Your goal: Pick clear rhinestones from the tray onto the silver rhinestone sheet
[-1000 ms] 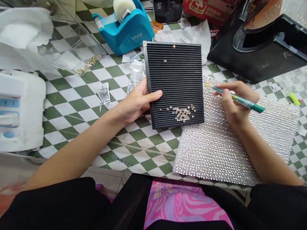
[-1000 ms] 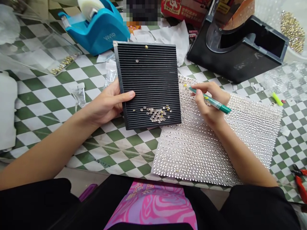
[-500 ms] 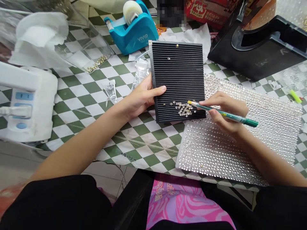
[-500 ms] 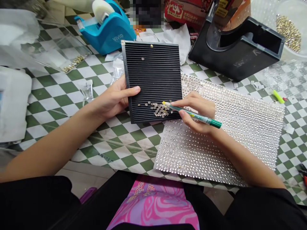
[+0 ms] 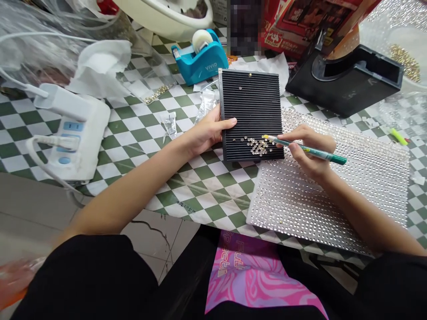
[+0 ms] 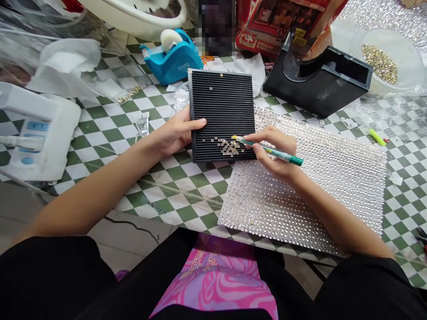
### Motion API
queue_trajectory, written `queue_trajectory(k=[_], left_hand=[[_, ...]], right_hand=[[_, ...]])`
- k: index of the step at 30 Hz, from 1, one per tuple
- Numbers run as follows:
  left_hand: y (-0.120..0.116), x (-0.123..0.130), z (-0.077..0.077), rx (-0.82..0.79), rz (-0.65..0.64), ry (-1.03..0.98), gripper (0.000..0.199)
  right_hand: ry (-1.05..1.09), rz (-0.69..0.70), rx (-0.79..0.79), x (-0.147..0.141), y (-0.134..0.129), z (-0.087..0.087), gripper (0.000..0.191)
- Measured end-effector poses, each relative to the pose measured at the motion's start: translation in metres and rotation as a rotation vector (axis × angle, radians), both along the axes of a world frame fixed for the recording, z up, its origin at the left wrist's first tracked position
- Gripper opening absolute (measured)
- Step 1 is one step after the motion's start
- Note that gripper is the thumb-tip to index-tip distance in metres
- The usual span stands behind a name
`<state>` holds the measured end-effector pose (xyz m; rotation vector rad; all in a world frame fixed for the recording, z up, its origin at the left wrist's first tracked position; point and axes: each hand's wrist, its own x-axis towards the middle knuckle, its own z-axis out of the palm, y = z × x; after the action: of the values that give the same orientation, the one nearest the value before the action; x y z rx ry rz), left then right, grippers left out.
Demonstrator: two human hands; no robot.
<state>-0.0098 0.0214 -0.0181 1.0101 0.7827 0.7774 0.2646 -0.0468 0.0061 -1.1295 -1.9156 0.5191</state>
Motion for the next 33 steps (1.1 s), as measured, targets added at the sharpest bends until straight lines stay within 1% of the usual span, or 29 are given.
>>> queue_trajectory(k=[3, 6, 8, 10, 13, 16, 22, 26, 28, 30, 33], left_hand=[[0.001, -0.001, 0.002, -0.012, 0.004, -0.001, 0.068], [0.001, -0.001, 0.002, -0.023, 0.003, -0.008, 0.069], [0.002, -0.001, 0.001, -0.005, -0.007, -0.001, 0.067], [0.003, -0.002, -0.001, 0.024, -0.019, 0.016, 0.066], [0.004, -0.003, -0.003, 0.059, -0.03, 0.032, 0.066], [0.004, -0.003, -0.003, 0.067, -0.034, 0.029, 0.063], [0.003, -0.003, -0.003, 0.031, -0.018, 0.034, 0.064], [0.004, -0.003, -0.005, 0.076, -0.028, 0.045, 0.061], [0.004, -0.003, -0.005, 0.09, -0.033, 0.052, 0.06], [0.004, -0.003, -0.004, 0.085, -0.033, 0.052, 0.061], [0.003, -0.003, -0.003, 0.069, -0.034, 0.045, 0.062]], right_hand=[[0.09, -0.101, 0.06, 0.008, 0.008, -0.005, 0.022], [0.211, -0.245, 0.139, 0.019, 0.022, -0.01, 0.022], [0.213, -0.308, 0.141, 0.025, 0.029, -0.014, 0.02], [0.158, -0.319, 0.109, 0.031, 0.035, -0.018, 0.02], [0.071, -0.308, 0.079, 0.036, 0.038, -0.025, 0.019], [0.019, -0.307, 0.079, 0.037, 0.039, -0.027, 0.015], [-0.062, -0.252, 0.144, 0.038, 0.039, -0.024, 0.012], [-0.079, -0.28, 0.171, 0.037, 0.036, -0.022, 0.011], [-0.047, -0.278, 0.188, 0.032, 0.032, -0.019, 0.012], [0.035, -0.215, 0.198, 0.024, 0.025, -0.016, 0.015], [0.153, -0.014, 0.192, 0.009, 0.011, -0.01, 0.021]])
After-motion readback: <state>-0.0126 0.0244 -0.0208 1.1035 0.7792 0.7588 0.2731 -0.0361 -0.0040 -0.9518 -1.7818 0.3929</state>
